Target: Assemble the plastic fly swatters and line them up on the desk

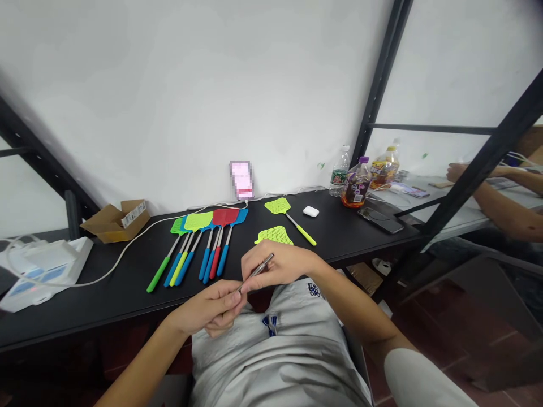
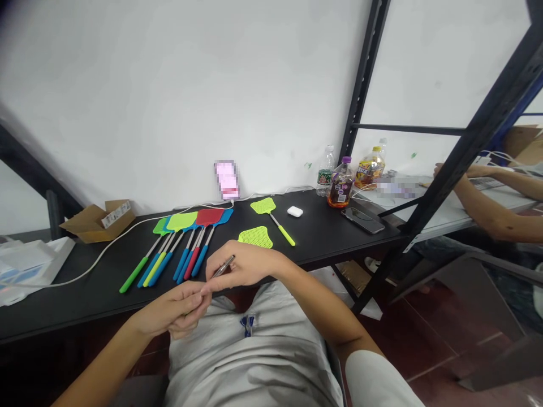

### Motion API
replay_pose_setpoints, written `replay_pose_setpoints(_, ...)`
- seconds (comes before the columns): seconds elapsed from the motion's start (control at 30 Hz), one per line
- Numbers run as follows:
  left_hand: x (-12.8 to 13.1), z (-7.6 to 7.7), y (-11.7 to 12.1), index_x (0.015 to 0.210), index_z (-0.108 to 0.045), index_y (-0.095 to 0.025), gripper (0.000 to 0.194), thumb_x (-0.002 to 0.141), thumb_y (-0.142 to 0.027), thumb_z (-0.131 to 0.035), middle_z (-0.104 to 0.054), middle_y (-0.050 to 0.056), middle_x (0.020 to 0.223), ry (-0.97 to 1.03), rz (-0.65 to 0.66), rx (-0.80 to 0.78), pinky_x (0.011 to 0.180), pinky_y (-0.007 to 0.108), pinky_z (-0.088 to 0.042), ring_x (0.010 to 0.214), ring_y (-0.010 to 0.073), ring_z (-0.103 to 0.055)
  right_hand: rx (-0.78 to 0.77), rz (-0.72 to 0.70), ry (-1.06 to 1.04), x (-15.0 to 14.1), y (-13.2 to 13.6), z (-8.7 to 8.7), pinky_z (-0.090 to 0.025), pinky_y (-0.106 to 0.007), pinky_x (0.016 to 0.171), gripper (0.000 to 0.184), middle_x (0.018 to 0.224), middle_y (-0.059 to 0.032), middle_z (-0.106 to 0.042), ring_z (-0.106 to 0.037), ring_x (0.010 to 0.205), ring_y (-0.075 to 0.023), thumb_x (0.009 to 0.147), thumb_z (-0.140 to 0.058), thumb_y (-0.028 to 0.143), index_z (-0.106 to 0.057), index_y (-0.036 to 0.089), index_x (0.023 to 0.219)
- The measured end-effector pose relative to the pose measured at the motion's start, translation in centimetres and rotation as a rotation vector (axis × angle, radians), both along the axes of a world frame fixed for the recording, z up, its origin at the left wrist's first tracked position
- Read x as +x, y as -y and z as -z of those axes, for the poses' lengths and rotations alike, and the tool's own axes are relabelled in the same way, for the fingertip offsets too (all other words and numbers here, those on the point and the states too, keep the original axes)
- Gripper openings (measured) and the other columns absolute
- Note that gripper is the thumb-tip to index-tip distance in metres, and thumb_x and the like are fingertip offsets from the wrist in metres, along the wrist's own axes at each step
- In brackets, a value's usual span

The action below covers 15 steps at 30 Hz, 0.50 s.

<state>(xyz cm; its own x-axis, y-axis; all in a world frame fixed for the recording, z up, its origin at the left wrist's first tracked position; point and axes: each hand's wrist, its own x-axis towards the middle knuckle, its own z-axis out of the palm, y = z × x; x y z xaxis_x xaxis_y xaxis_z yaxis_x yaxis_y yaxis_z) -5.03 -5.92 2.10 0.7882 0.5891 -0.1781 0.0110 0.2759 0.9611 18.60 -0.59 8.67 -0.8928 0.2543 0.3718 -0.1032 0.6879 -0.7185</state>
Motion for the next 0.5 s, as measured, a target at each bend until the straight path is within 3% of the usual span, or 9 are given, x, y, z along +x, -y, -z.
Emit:
replay_pose_setpoints(0.27,-0.8,-0.3,0.5,0.067,-0.051,-0.018,0.057,0.081,-0.071,-0.066,-0.025,-0.011,0.039,-0.029,0.247,-0.04,0.031,0.019,-0.016,0.029,0.0042,-0.017,0.262,-0.022,-0.023,-0.1,3.0,-0.7,-0.042,-0.022,0.067,0.032,0.086,-0.0052,-0.066,-0.058,0.074,-0.0114,0.096,-0.063,0.044,-0.069,0.014,0.086)
replay_pose_setpoints(0.5,-0.6,-1.5,1.5,0.059,-0.051,-0.019,0.064,0.074,-0.08,-0.065,-0.035,-0.005,0.04,-0.191,0.337,0.026,0.031,0.02,-0.019,0.032,0.0071,-0.027,0.516,0.005,0.089,0.1,5.8,-1.5,-0.042,-0.023,0.07,0.034,0.102,-0.0043,-0.072,-0.064,0.087,-0.0126,0.103,-0.052,0.042,-0.072,0.015,0.096)
